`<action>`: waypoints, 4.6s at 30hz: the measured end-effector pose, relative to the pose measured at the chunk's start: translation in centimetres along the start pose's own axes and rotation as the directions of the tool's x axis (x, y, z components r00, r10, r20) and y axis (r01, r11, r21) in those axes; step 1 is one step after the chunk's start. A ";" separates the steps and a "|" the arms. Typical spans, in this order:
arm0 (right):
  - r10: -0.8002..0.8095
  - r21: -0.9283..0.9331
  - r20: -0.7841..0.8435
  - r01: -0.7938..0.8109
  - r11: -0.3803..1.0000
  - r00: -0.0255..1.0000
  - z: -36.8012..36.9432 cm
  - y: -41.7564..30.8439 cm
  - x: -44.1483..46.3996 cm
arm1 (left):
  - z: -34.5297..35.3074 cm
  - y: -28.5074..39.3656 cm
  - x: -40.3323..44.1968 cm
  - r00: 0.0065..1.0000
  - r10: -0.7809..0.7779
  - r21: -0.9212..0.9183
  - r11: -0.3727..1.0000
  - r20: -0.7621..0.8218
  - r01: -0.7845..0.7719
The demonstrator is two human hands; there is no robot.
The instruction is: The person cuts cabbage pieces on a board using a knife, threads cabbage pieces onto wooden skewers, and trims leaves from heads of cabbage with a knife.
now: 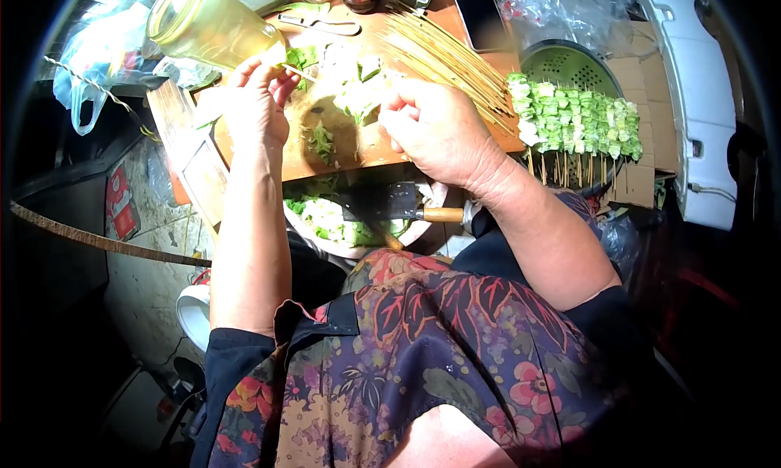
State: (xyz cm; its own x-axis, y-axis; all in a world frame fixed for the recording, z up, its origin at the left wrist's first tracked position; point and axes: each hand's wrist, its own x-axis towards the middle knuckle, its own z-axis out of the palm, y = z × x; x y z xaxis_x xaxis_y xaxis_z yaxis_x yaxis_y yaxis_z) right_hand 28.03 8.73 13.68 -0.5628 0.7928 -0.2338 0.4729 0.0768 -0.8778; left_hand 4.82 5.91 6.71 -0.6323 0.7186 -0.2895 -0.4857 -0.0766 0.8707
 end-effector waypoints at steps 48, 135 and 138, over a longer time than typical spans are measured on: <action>0.062 0.294 -0.030 -0.050 0.954 0.998 -1.4 1.6 0.5 | 2.5 -5.3 2.1 0.925 -0.378 0.192 0.905 -0.043 0.379; 0.110 0.446 0.042 -0.117 0.888 0.993 -2.3 1.0 -0.1 | 3.8 -1.2 2.2 0.957 -0.287 -0.215 0.933 0.042 0.289; 0.098 0.437 0.036 -0.104 0.893 0.995 -2.3 1.1 -0.1 | 3.7 -0.8 2.4 0.970 -0.216 -0.104 0.968 0.107 0.227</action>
State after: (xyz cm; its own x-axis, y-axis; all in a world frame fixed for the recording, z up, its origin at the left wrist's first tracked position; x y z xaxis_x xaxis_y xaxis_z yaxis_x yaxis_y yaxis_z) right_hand 30.12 10.11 13.72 -0.5375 0.7744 -0.3336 0.1845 -0.2780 -0.9427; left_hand 5.93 10.31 6.74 -0.4439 0.7879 -0.4267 -0.6766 0.0176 0.7362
